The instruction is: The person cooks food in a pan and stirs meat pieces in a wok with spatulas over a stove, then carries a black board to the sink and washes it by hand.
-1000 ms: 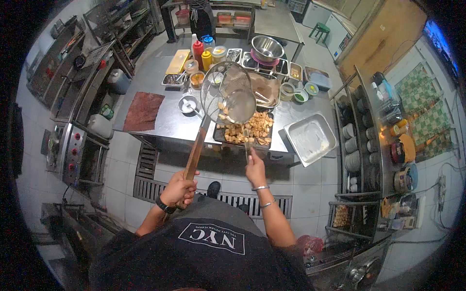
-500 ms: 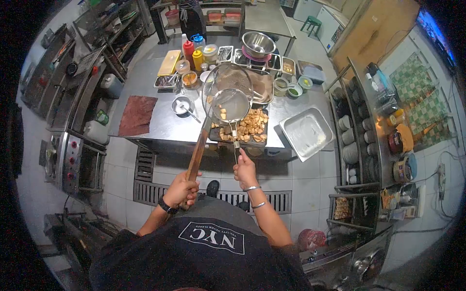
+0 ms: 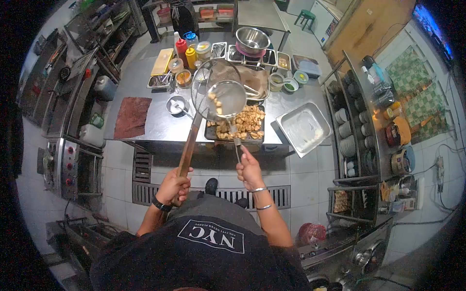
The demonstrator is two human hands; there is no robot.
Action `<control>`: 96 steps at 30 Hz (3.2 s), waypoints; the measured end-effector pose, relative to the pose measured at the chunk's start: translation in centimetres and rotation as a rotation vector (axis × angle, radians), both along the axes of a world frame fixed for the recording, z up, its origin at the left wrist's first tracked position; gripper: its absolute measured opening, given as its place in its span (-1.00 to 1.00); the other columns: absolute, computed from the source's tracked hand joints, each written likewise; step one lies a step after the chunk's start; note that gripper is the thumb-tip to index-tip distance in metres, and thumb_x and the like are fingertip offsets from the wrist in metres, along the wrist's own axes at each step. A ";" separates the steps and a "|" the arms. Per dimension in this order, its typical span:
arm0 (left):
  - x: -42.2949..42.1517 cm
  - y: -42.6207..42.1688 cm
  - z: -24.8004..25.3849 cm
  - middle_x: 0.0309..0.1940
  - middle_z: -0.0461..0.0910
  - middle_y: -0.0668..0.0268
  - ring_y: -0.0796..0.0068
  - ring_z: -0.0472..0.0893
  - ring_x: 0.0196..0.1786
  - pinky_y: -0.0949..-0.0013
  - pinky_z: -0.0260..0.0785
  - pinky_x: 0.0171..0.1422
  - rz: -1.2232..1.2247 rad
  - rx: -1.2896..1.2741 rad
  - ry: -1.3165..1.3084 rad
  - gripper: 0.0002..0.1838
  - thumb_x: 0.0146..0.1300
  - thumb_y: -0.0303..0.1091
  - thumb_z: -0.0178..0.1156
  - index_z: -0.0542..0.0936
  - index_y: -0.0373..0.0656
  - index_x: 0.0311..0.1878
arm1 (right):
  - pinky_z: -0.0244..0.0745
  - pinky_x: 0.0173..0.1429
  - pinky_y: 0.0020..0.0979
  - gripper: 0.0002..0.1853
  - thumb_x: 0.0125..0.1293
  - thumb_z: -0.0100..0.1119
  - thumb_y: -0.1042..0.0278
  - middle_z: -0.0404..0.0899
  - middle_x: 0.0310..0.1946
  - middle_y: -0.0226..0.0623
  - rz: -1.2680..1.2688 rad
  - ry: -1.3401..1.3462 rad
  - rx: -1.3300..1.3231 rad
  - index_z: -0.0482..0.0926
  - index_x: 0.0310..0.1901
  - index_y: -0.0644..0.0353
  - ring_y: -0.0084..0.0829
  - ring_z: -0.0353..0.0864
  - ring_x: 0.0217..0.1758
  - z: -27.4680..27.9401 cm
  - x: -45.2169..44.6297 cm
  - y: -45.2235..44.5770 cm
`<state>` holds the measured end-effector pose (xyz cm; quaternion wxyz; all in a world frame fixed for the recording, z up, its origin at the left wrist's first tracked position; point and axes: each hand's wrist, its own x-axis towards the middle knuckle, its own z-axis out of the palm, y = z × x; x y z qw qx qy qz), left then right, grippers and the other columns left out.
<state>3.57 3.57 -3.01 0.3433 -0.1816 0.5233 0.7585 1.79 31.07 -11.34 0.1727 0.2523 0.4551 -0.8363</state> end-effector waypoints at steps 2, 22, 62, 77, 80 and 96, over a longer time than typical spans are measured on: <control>-0.1 -0.8 0.3 -0.61 0.29 0.39 0.62 0.25 -0.72 0.43 0.12 -0.73 0.016 -0.013 -0.005 -0.58 0.24 -0.55 0.06 0.32 -0.15 0.17 | -0.01 -0.65 -0.63 -0.52 0.55 -0.12 0.14 0.26 -0.62 -0.57 -0.031 0.019 0.159 0.20 0.46 -0.20 -0.74 0.09 -0.66 0.1 0.5 0.9; -4.3 -7.1 2.1 -0.57 0.29 0.39 0.67 0.22 -0.74 0.50 0.11 -0.76 0.048 0.034 -0.020 -0.65 0.31 -0.51 0.01 0.34 -0.14 0.16 | 0.41 -0.44 -0.02 -0.47 0.41 0.05 0.33 0.49 -0.63 -0.02 0.175 0.315 1.768 0.28 0.40 -0.11 0.02 0.55 -0.53 -0.7 -0.2 1.3; 5.4 33.2 0.5 -0.60 0.24 0.47 0.74 0.15 -0.76 0.58 0.01 -0.75 -1.445 0.142 -0.436 -0.53 0.30 -0.52 0.11 0.32 -0.17 0.27 | -0.01 -0.62 -0.68 -0.74 0.49 0.02 0.29 0.22 -0.52 -0.59 -1.399 0.189 -0.142 0.36 0.15 -0.01 -0.77 0.08 -0.62 5.2 34.6 13.9; 21.9 65.2 -5.6 -0.59 0.24 0.49 0.81 0.14 -0.74 0.66 -0.04 -0.76 -1.881 0.207 -0.640 -0.60 0.38 -0.44 0.03 0.34 -0.22 0.26 | 0.05 -0.61 -0.65 -0.58 0.48 -0.01 0.35 0.18 -0.58 -0.56 -1.992 0.136 0.172 0.24 0.31 0.09 -0.74 0.09 -0.66 9.3 50.8 12.9; 25.8 73.9 -7.9 -0.58 0.25 0.49 0.81 0.16 -0.73 0.67 -0.03 -0.76 -1.947 0.195 -0.725 -0.61 0.38 -0.43 0.03 0.35 -0.22 0.25 | 0.07 -0.62 -0.65 -0.59 0.46 0.02 0.34 0.18 -0.58 -0.56 -2.133 0.011 0.182 0.27 0.29 0.10 -0.74 0.10 -0.67 7.6 51.5 13.5; 42.9 105.5 -13.8 -0.59 0.25 0.54 0.83 0.16 -0.73 0.68 0.00 -0.77 -2.257 0.148 -0.682 -0.71 0.41 -0.38 0.03 0.42 -0.17 0.17 | -0.02 -0.60 -0.61 -0.59 0.44 0.10 0.32 0.21 -0.58 -0.56 -2.554 -0.258 0.217 0.31 0.25 0.15 -0.71 0.11 -0.62 6.4 51.1 29.6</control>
